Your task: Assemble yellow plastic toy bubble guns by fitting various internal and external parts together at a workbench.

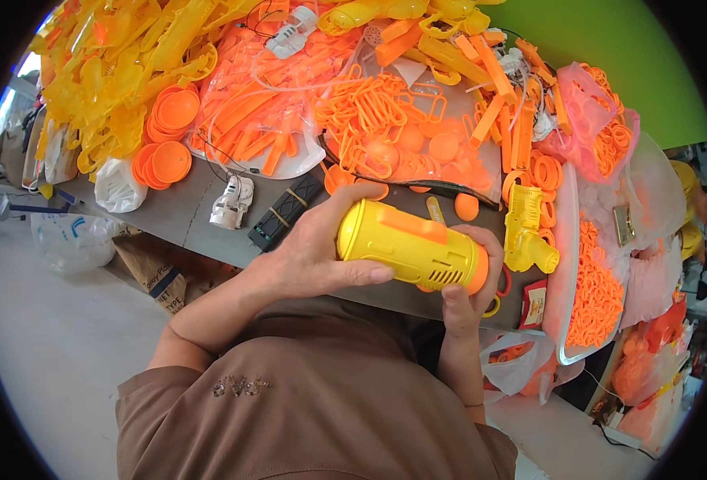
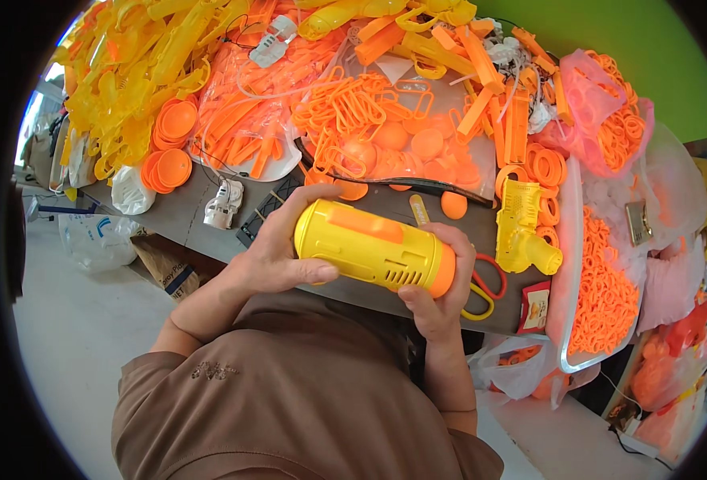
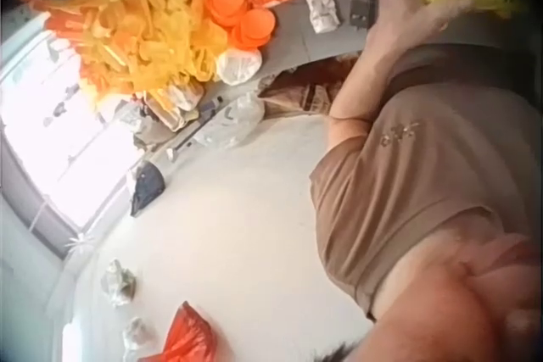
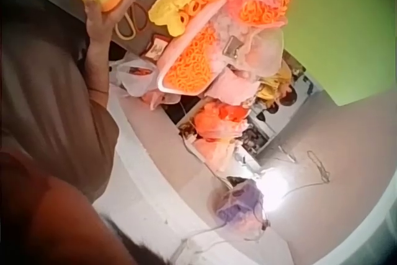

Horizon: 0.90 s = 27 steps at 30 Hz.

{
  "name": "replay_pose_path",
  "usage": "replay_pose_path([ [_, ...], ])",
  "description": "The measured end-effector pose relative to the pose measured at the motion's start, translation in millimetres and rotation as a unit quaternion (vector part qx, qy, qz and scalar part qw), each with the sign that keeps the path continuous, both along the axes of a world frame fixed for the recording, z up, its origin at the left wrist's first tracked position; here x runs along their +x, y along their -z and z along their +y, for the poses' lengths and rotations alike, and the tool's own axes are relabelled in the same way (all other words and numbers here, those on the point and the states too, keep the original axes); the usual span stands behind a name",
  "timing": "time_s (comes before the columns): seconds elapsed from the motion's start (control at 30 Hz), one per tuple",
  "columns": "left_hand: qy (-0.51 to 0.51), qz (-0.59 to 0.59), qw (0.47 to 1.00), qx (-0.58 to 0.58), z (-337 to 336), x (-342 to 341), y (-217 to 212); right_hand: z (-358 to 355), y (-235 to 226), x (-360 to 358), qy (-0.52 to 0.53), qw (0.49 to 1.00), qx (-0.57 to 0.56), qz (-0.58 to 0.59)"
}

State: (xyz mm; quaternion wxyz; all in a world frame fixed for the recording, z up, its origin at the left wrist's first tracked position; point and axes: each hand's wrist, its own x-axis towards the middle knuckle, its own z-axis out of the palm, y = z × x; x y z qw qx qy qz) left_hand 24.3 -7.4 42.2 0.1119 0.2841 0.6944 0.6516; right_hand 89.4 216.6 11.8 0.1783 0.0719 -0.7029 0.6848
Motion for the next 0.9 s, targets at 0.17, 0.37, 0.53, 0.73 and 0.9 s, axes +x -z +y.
replay_pose_path([
  [0.17, -0.010, -0.002, 0.999, -0.048, -3.1, 5.6, 2.7, -15.7, 1.1, 17.6, -0.006, 0.999, -0.044, -0.021],
  [0.37, 0.034, -0.038, 0.996, -0.077, -12.5, 13.5, 10.1, -23.6, 2.1, 23.0, -0.014, 0.995, -0.066, -0.075],
  [0.53, -0.107, 0.141, 0.959, -0.221, -49.4, -20.3, -15.4, -20.9, 13.0, 20.2, 0.028, 0.977, -0.193, -0.084],
  [0.73, -0.339, 0.186, 0.856, -0.342, -125.2, -61.3, -13.0, -13.2, 24.7, 18.4, 0.018, 0.974, -0.196, -0.111],
  [0.9, -0.411, 0.134, 0.861, -0.270, -146.7, -59.9, -16.7, -14.5, 27.4, 19.0, 0.009, 0.976, -0.188, -0.107],
])
